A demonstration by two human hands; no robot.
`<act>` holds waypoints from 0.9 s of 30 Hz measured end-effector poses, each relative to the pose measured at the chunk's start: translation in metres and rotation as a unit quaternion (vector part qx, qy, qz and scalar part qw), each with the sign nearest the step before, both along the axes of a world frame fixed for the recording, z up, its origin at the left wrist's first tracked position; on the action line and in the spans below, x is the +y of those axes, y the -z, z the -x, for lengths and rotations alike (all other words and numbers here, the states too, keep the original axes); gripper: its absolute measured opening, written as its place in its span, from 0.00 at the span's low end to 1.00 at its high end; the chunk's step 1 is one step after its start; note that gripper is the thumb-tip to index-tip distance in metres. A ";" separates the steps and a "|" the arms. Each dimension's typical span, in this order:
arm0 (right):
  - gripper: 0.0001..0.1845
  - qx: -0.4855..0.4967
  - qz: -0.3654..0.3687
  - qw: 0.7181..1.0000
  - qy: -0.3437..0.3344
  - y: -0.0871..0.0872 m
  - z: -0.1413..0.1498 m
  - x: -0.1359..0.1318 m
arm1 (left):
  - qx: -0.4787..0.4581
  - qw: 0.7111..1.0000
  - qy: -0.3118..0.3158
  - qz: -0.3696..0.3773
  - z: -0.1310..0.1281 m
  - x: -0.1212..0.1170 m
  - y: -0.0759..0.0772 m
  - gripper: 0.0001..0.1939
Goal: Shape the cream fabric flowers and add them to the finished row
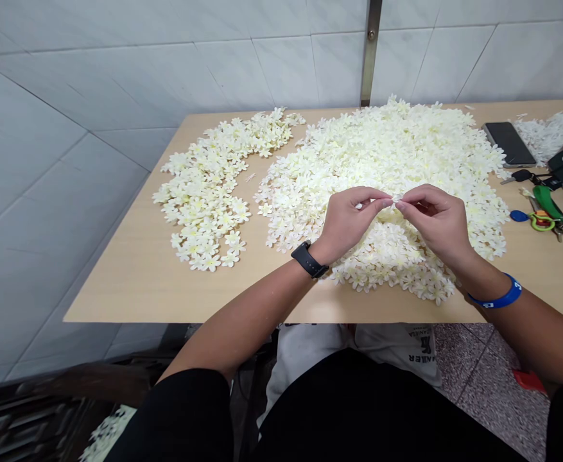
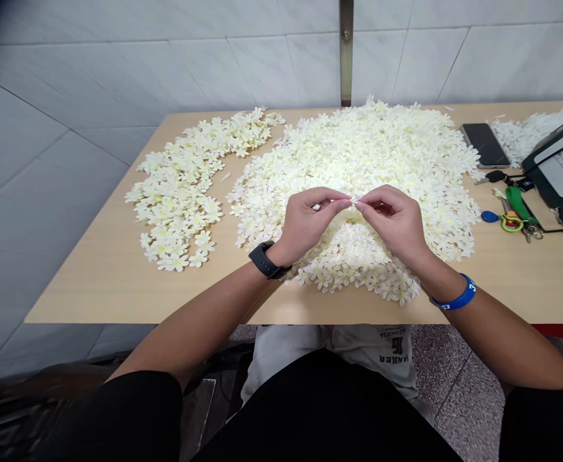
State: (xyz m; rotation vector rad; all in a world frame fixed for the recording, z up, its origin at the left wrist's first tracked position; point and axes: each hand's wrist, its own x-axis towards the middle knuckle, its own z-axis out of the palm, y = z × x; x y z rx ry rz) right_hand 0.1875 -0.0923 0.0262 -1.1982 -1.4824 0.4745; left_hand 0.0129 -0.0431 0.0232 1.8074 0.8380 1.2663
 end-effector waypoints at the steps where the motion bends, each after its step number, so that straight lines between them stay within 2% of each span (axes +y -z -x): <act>1: 0.05 0.000 0.001 1.000 0.003 0.000 0.000 0.000 | 0.002 1.000 0.000 0.000 0.000 0.000 0.000 0.04; 13: 0.10 0.007 0.031 0.999 0.018 0.000 -0.002 0.000 | 0.011 1.000 -0.015 -0.016 0.002 0.003 0.001 0.05; 21: 0.04 0.006 -0.005 0.995 0.096 0.002 -0.004 0.003 | -0.004 0.999 -0.035 0.011 0.003 0.004 -0.001 0.05; 27: 0.01 -0.006 0.005 1.000 -0.001 -0.001 0.004 -0.002 | -0.003 1.000 -0.013 -0.001 0.001 0.001 0.000 0.05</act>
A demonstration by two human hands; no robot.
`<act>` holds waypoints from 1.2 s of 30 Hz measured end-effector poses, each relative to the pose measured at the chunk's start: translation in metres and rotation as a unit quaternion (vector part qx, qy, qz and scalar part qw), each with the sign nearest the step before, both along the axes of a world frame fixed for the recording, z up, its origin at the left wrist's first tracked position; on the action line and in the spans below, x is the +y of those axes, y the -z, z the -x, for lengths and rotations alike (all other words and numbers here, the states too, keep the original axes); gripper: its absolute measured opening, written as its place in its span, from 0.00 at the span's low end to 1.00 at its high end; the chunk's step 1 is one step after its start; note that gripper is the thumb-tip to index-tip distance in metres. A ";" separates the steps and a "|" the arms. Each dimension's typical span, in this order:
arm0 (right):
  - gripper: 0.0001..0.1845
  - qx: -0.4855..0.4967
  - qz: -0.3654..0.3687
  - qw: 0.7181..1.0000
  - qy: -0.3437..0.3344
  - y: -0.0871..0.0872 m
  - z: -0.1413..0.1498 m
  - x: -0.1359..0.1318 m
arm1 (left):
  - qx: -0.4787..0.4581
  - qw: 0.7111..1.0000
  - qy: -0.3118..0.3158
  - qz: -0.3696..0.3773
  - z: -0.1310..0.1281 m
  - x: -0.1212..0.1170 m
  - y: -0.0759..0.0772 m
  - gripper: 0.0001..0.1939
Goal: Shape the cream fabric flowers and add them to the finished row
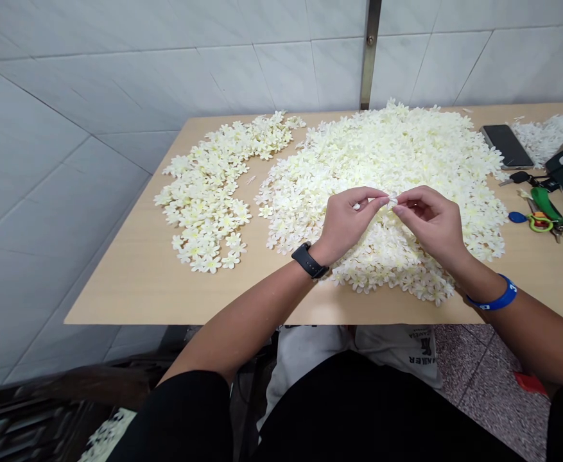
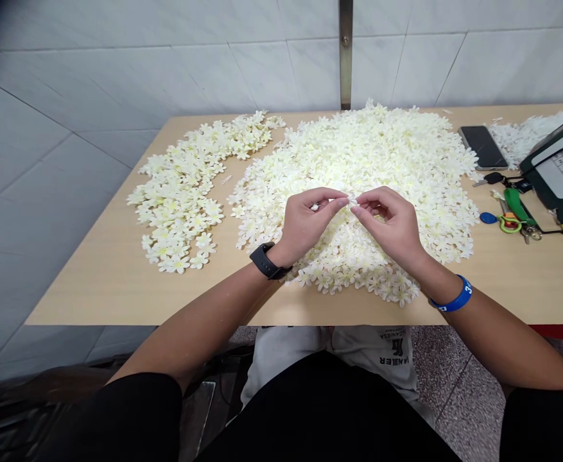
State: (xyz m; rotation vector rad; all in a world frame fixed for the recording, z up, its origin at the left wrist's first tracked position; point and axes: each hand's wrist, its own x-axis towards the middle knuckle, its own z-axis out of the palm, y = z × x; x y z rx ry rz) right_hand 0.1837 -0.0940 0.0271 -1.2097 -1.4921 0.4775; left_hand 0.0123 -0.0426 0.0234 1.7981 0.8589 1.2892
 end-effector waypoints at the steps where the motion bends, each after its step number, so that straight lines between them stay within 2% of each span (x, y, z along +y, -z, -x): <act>1: 0.01 -0.001 0.000 1.000 -0.005 0.000 0.000 0.000 | 0.001 1.000 0.004 -0.003 0.000 0.000 0.001 0.05; 12: 0.06 0.024 0.035 0.999 0.028 0.001 0.000 -0.001 | 0.005 1.000 0.015 -0.015 -0.001 0.000 0.004 0.08; 18: 0.12 0.018 0.046 0.997 0.056 0.002 -0.003 0.001 | 0.031 0.999 -0.011 -0.008 0.001 0.002 0.004 0.10; 21: 0.10 0.014 0.029 0.996 0.077 0.004 -0.008 0.005 | 0.027 0.999 -0.027 0.000 0.002 0.003 0.002 0.08; 25: 0.02 0.010 -0.025 0.993 0.116 0.004 -0.010 0.006 | 0.024 0.999 -0.028 0.008 0.003 0.004 0.001 0.08; 28: 0.01 0.013 -0.017 0.995 0.100 0.001 -0.005 0.004 | 0.022 1.000 -0.017 0.002 0.002 0.003 0.002 0.09; 33: 0.04 -0.007 0.008 1.000 0.024 0.000 0.001 -0.001 | 0.037 0.999 0.005 -0.031 -0.002 0.000 0.006 0.11; 36: 0.05 -0.006 0.018 0.999 0.033 0.002 -0.002 0.000 | 0.040 0.999 0.012 -0.026 0.001 0.003 0.001 0.11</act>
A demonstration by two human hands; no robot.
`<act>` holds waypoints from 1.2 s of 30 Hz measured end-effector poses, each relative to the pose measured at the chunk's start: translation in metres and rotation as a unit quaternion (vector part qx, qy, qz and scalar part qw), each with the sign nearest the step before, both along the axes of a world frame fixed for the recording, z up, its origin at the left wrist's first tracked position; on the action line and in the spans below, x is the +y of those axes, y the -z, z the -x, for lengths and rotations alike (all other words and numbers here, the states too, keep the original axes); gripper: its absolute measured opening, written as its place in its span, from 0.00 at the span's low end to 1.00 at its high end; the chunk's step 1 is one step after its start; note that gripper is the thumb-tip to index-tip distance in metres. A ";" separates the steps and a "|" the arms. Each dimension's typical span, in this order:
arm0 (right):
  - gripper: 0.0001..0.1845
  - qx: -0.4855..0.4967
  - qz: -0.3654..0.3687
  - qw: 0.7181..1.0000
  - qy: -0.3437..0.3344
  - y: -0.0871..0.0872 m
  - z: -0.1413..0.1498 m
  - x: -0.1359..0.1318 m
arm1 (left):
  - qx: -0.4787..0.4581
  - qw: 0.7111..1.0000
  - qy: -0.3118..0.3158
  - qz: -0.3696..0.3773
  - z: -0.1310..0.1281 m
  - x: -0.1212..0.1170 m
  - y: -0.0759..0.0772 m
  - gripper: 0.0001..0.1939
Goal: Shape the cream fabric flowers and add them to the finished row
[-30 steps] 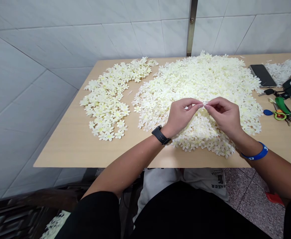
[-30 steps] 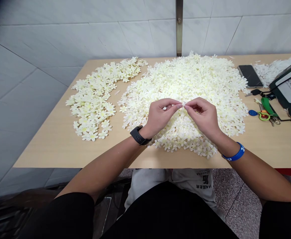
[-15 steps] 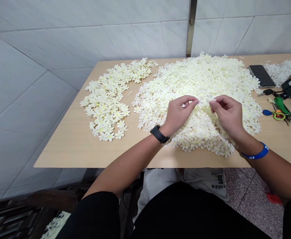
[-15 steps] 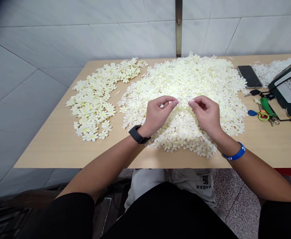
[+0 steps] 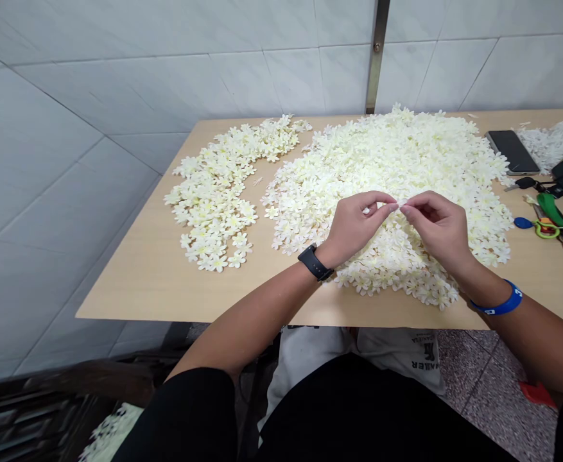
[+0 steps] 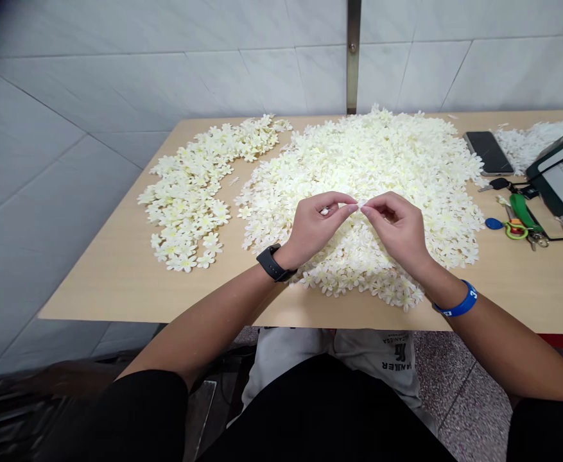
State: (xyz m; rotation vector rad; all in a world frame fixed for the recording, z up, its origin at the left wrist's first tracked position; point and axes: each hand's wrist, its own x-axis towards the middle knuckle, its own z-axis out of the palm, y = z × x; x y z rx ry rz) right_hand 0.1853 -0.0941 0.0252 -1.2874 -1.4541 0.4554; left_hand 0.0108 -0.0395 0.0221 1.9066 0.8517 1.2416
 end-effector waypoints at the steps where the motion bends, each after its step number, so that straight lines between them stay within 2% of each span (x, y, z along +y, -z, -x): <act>1: 0.06 0.005 0.001 1.000 0.014 0.001 -0.002 0.001 | -0.008 1.000 -0.008 0.004 0.003 0.003 -0.003 0.11; 5: 0.03 0.028 -0.034 0.996 0.083 0.006 -0.013 0.008 | -0.055 0.996 -0.071 0.011 0.020 0.023 -0.018 0.15; 7: 0.09 0.032 -0.056 0.993 0.099 0.008 -0.016 0.012 | -0.067 0.994 -0.089 0.012 0.027 0.032 -0.020 0.16; 10: 0.14 0.016 -0.069 0.992 0.107 0.009 -0.018 0.014 | -0.076 0.991 -0.107 0.003 0.031 0.038 -0.017 0.17; 18: 0.06 0.011 -0.064 0.994 0.091 0.008 -0.015 0.010 | -0.065 0.984 -0.156 -0.053 0.030 0.040 -0.008 0.17; 21: 0.05 -0.002 -0.070 0.994 0.085 0.008 -0.015 0.009 | -0.059 0.989 -0.128 -0.036 0.027 0.039 -0.004 0.17; 26: 0.05 -0.006 -0.057 0.997 0.052 0.006 -0.011 0.005 | -0.070 0.997 -0.041 -0.002 0.015 0.029 0.003 0.14; 32: 0.05 -0.020 -0.057 0.998 -0.017 0.005 -0.003 0.000 | -0.036 0.997 0.071 -0.014 0.005 0.009 0.005 0.16; 34: 0.06 -0.033 -0.063 0.997 -0.028 0.003 -0.001 -0.001 | -0.008 0.995 0.092 -0.032 0.004 0.004 0.004 0.16; 36: 0.02 -0.057 -0.074 0.995 -0.027 0.002 0.000 -0.001 | 0.015 0.994 0.105 -0.042 0.003 0.000 0.004 0.16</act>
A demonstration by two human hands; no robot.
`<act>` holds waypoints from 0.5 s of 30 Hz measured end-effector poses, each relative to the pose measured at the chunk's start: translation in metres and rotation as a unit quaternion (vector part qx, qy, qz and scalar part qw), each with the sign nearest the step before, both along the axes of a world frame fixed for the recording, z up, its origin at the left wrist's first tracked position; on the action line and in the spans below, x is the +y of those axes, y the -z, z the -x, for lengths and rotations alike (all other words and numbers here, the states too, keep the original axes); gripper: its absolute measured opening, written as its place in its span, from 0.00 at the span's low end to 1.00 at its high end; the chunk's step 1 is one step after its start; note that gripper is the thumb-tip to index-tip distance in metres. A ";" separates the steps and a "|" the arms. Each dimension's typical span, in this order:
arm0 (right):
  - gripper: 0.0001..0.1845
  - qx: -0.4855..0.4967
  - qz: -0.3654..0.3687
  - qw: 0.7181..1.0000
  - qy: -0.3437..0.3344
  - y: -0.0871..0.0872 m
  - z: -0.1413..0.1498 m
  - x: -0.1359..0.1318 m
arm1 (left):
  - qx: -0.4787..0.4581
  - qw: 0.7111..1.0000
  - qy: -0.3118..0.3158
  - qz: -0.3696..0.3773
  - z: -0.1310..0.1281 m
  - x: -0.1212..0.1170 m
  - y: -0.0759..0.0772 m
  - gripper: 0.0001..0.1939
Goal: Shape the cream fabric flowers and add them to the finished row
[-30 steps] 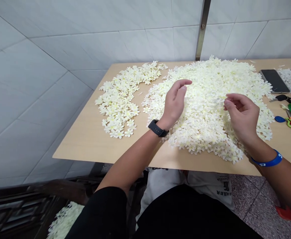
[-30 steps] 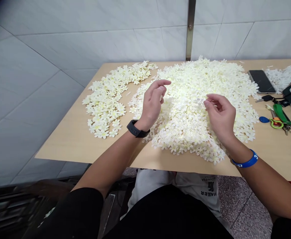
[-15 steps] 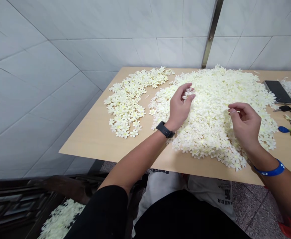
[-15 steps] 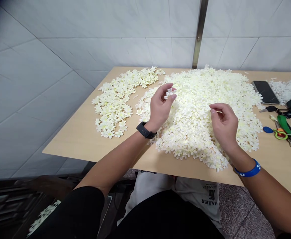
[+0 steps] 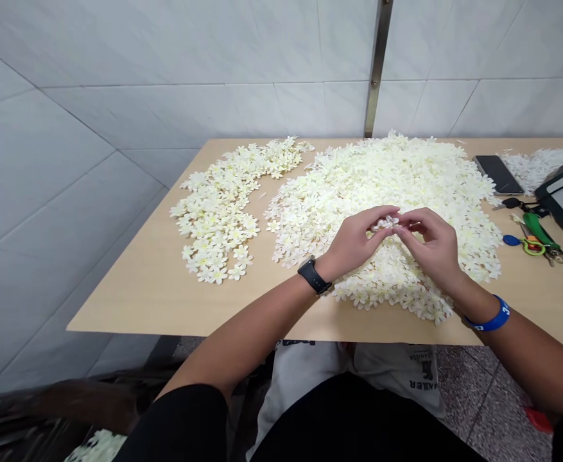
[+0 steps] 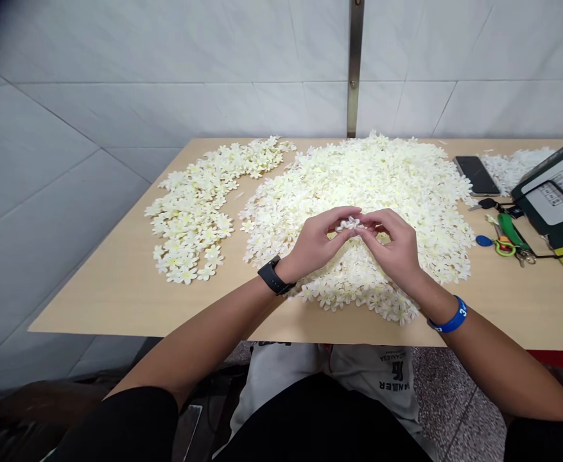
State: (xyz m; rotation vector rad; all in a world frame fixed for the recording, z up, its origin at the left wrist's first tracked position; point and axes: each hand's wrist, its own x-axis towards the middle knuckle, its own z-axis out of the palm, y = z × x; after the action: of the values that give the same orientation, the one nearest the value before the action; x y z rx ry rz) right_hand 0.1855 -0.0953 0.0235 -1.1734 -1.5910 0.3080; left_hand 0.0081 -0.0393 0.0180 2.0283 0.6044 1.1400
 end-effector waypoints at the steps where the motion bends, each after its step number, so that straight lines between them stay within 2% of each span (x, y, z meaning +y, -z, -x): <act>1: 0.02 -0.009 -0.006 1.000 0.006 0.000 0.000 0.000 | 0.004 1.000 0.002 0.001 -0.001 -0.001 0.000 0.16; 3: 0.05 -0.010 -0.010 0.999 0.032 -0.001 -0.003 0.002 | -0.006 1.000 0.005 0.020 -0.002 -0.001 0.001 0.16; 5: 0.02 0.003 -0.003 0.998 0.070 0.000 -0.006 0.003 | -0.033 0.999 0.009 0.041 -0.003 0.000 0.002 0.17; 8: 0.10 0.008 -0.016 0.993 0.116 0.000 -0.009 0.005 | -0.067 0.997 0.012 0.035 -0.003 0.003 0.004 0.18; 11: 0.02 -0.016 -0.034 0.997 0.066 -0.002 -0.007 0.003 | -0.042 0.999 -0.007 -0.031 -0.002 0.003 0.004 0.18; 15: 0.03 -0.044 -0.030 0.998 -0.039 -0.004 0.000 0.000 | 0.022 0.991 -0.017 -0.130 -0.001 0.000 0.004 0.18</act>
State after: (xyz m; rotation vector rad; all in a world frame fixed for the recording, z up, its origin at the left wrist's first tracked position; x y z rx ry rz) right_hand 0.1851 -0.0958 0.0274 -1.0937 -1.7141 0.2614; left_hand 0.0091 -0.0396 0.0141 2.2760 0.5365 1.2509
